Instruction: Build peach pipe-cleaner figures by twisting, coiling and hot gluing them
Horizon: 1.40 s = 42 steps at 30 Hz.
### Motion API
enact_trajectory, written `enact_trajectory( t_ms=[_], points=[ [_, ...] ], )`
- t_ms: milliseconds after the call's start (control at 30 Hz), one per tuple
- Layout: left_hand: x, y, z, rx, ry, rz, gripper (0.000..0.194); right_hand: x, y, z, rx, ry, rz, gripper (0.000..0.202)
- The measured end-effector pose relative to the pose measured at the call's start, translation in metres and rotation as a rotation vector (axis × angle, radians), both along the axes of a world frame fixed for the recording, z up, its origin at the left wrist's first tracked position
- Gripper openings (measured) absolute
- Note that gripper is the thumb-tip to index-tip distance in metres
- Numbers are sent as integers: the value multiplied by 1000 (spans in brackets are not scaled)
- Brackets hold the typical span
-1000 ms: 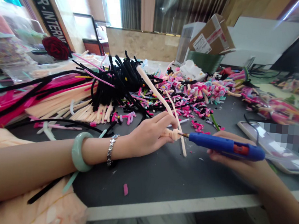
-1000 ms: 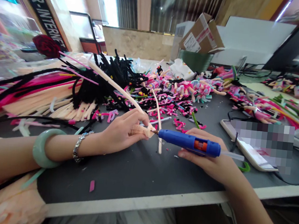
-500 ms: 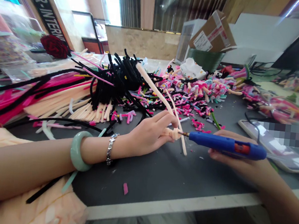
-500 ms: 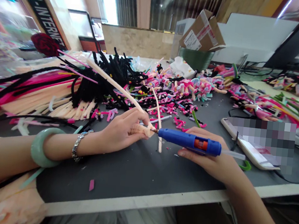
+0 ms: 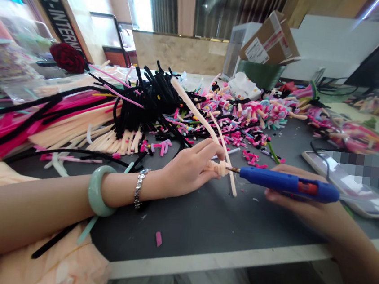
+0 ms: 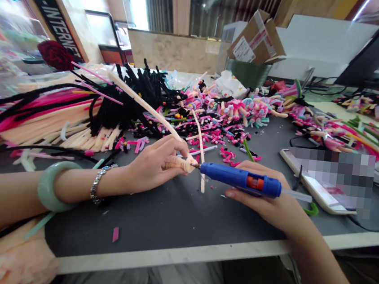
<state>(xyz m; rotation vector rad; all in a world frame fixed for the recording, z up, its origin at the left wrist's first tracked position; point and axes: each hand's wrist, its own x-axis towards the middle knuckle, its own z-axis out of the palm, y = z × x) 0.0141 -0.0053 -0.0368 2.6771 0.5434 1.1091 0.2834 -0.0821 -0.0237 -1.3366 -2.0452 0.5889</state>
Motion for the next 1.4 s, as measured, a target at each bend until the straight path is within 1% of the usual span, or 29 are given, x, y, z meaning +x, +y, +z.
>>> enact_trajectory(
  t_ms=[167, 400, 733, 1400],
  points=[
    [0, 0, 1, -43, 1, 26, 28, -2, 0, 1, 50, -7, -16, 14],
    [1, -1, 1, -85, -15, 44, 25, -1, -1, -1, 54, -26, -48, 15],
    [0, -1, 4, -74, 1, 25, 19, -2, 0, 0, 25, -38, -25, 17],
    [0, 0, 3, -81, -8, 38, 22, -1, 1, 0, 34, -47, -13, 16]
  ],
)
